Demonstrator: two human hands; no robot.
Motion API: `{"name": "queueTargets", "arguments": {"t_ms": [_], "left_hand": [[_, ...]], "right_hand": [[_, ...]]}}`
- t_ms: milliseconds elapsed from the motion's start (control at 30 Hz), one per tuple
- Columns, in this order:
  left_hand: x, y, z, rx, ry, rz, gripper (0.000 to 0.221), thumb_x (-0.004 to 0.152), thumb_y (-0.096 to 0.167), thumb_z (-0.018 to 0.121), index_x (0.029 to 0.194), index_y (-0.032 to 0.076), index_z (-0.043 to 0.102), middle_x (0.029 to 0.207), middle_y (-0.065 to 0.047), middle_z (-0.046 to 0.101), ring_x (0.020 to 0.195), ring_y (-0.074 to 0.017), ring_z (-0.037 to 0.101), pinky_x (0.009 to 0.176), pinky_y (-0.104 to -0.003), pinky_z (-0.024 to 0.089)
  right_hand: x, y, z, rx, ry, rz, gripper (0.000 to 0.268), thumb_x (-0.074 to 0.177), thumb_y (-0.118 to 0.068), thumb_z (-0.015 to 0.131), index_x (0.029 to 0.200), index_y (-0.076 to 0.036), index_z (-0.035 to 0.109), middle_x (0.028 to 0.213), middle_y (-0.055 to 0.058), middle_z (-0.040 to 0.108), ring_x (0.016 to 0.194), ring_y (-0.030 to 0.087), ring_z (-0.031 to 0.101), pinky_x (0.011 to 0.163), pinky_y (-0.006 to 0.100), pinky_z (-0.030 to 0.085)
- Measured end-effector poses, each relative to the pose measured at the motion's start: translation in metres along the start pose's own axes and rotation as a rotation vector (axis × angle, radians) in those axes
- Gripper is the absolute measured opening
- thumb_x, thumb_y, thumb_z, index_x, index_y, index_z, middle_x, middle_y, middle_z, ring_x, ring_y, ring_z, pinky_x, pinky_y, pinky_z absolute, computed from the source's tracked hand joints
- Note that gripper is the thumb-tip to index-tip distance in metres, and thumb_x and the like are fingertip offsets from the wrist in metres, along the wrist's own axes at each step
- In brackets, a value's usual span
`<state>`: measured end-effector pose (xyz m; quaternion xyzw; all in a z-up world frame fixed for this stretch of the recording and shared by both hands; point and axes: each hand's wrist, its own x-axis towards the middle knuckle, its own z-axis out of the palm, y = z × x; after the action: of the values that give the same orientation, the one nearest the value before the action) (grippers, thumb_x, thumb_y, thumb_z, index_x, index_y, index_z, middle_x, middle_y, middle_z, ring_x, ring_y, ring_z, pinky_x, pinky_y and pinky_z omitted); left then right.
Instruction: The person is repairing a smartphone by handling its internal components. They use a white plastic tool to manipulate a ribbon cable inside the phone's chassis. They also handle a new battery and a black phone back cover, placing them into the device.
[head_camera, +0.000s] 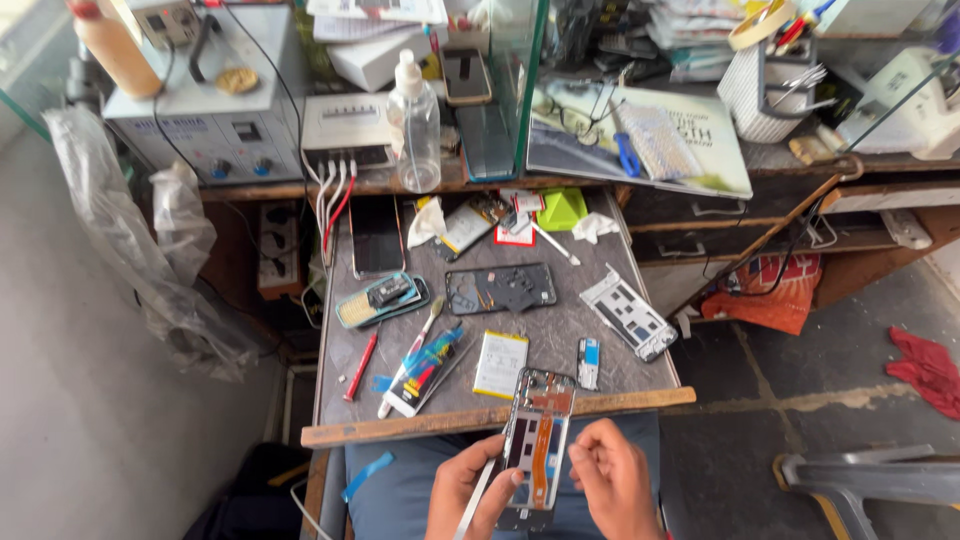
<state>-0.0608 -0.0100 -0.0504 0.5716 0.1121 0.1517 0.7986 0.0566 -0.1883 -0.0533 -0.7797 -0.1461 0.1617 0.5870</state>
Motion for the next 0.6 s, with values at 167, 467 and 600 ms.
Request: {"name": "queueTargets", "arguments": {"t_ms": [167,467,600], "left_hand": [[-0.021,-0.002,0.006,0.343,0.028,0.25,0.034,0.086,0.009,0.078,0.114,-0.007,0.07,0.091,-0.015,0.076,0.078,-0.0187,0.074,0.07,-0.029,0.058],[-0.007,-0.018,0.014,0.392,-0.012,0.357,0.033,0.083,0.009,0.079,0.112,-0.005,0.072,0.088,-0.016,0.076,0.077,-0.0244,0.079,0.07,-0.031,0.059],[-0.01,-0.017,0.018,0.414,-0.045,0.375,0.033,0.084,0.008,0.078,0.115,-0.004,0.073,0.086,-0.016,0.075,0.075,-0.0242,0.076,0.07,-0.031,0.057]], "right_hand": [[-0.01,-0.014,-0.006,-0.369,-0.009,-0.296,0.026,0.094,-0.013,0.063,0.074,0.001,0.054,0.06,0.014,0.052,0.05,0.024,0.051,0.05,0.039,0.039],[0.002,-0.031,-0.005,-0.298,0.088,-0.375,0.018,0.094,-0.011,0.054,0.087,0.0,0.066,0.063,0.013,0.062,0.051,0.025,0.059,0.051,0.037,0.043],[-0.002,-0.039,-0.006,-0.292,0.126,-0.296,0.026,0.094,-0.013,0.051,0.097,-0.002,0.074,0.064,0.013,0.067,0.051,0.026,0.063,0.053,0.037,0.046]]}}
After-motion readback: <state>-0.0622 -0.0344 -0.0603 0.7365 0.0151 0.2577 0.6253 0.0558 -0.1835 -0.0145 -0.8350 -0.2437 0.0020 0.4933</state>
